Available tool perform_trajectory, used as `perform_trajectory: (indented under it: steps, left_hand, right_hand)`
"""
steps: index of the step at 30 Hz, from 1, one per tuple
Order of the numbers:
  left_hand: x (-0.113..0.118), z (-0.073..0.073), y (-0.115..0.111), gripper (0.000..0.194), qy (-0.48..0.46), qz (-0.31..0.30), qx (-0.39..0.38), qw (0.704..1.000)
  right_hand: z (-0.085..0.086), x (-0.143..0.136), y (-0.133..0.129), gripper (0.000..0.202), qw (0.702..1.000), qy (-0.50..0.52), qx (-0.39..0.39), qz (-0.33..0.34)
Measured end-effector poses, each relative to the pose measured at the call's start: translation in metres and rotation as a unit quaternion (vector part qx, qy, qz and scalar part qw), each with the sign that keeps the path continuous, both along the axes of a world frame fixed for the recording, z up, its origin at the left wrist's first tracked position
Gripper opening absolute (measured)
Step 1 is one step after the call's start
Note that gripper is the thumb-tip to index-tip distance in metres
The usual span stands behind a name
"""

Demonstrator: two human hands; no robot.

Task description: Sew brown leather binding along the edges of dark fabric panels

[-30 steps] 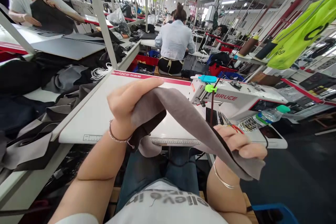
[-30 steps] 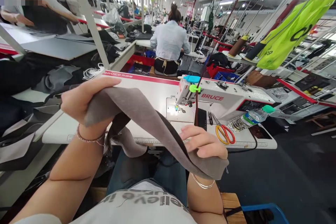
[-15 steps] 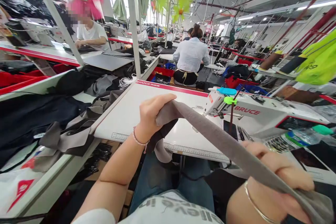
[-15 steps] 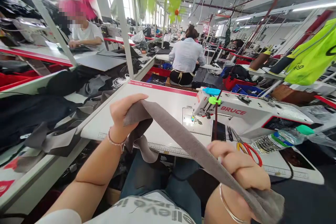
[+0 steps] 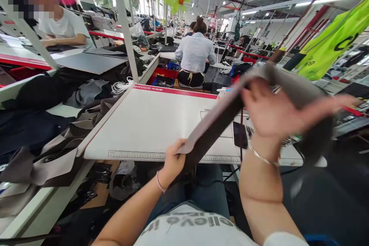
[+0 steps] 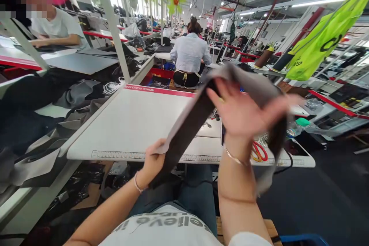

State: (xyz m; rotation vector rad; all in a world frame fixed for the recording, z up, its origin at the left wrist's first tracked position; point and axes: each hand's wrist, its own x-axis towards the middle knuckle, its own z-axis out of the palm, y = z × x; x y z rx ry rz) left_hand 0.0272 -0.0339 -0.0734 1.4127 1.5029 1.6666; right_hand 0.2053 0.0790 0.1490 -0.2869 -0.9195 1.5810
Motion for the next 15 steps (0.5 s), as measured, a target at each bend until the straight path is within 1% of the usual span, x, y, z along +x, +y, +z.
perform_trajectory:
  steps: [1,2,3,4,5,6,7,8,9,10,11,13,15]
  left_hand:
    - [0.013,-0.019,-0.007,0.017,-0.017,0.013,-0.028,0.999]
    - [0.025,-0.036,-0.015,0.022,-0.028,0.021,-0.05,0.998]
    - [0.034,-0.05,-0.025,0.028,-0.04,0.033,-0.074,0.996]
    - [0.041,-0.062,-0.035,0.033,-0.052,0.052,-0.103,0.992]
    - [0.044,-0.072,-0.045,0.037,-0.061,0.062,-0.131,0.988]
    - [0.045,-0.079,-0.055,0.04,-0.068,0.06,-0.157,0.983]
    - [0.043,-0.085,-0.064,0.041,-0.073,0.05,-0.186,0.979]
    - [0.039,-0.09,-0.071,0.042,-0.082,0.037,-0.216,0.972]
    - [0.033,-0.094,-0.077,0.041,-0.088,0.021,-0.239,0.967]
    - [0.027,-0.098,-0.082,0.041,-0.09,0.005,-0.254,0.963]
    - [0.022,-0.101,-0.085,0.041,-0.087,-0.018,-0.262,0.961]
    - [0.013,-0.107,-0.087,0.043,-0.06,-0.075,-0.265,0.96]
    - [0.009,-0.107,-0.085,0.047,-0.004,-0.145,-0.269,0.952]
  right_hand:
    - [-0.009,-0.021,0.02,0.05,0.996,-0.07,0.055,0.031]
    - [-0.024,-0.044,0.04,0.046,0.983,-0.154,0.086,0.041]
    - [-0.046,-0.066,0.057,0.042,0.964,-0.249,0.091,0.026]
    - [-0.072,-0.086,0.071,0.039,0.931,-0.354,0.088,0.003]
    - [-0.101,-0.103,0.08,0.038,0.887,-0.454,0.088,-0.013]
    - [-0.13,-0.116,0.084,0.04,0.826,-0.555,0.097,-0.026]
    - [-0.157,-0.124,0.084,0.042,0.804,-0.585,0.101,-0.027]
    - [-0.181,-0.128,0.08,0.043,0.793,-0.599,0.105,-0.026]
    - [-0.201,-0.128,0.073,0.044,0.784,-0.609,0.116,-0.025]
    - [-0.216,-0.126,0.066,0.044,0.775,-0.618,0.13,-0.023]
    - [-0.227,-0.123,0.059,0.043,0.756,-0.633,0.163,-0.021]
    - [-0.239,-0.115,0.048,0.042,0.698,-0.676,0.235,-0.03]
    - [-0.246,-0.106,0.043,0.043,0.632,-0.716,0.294,-0.046]
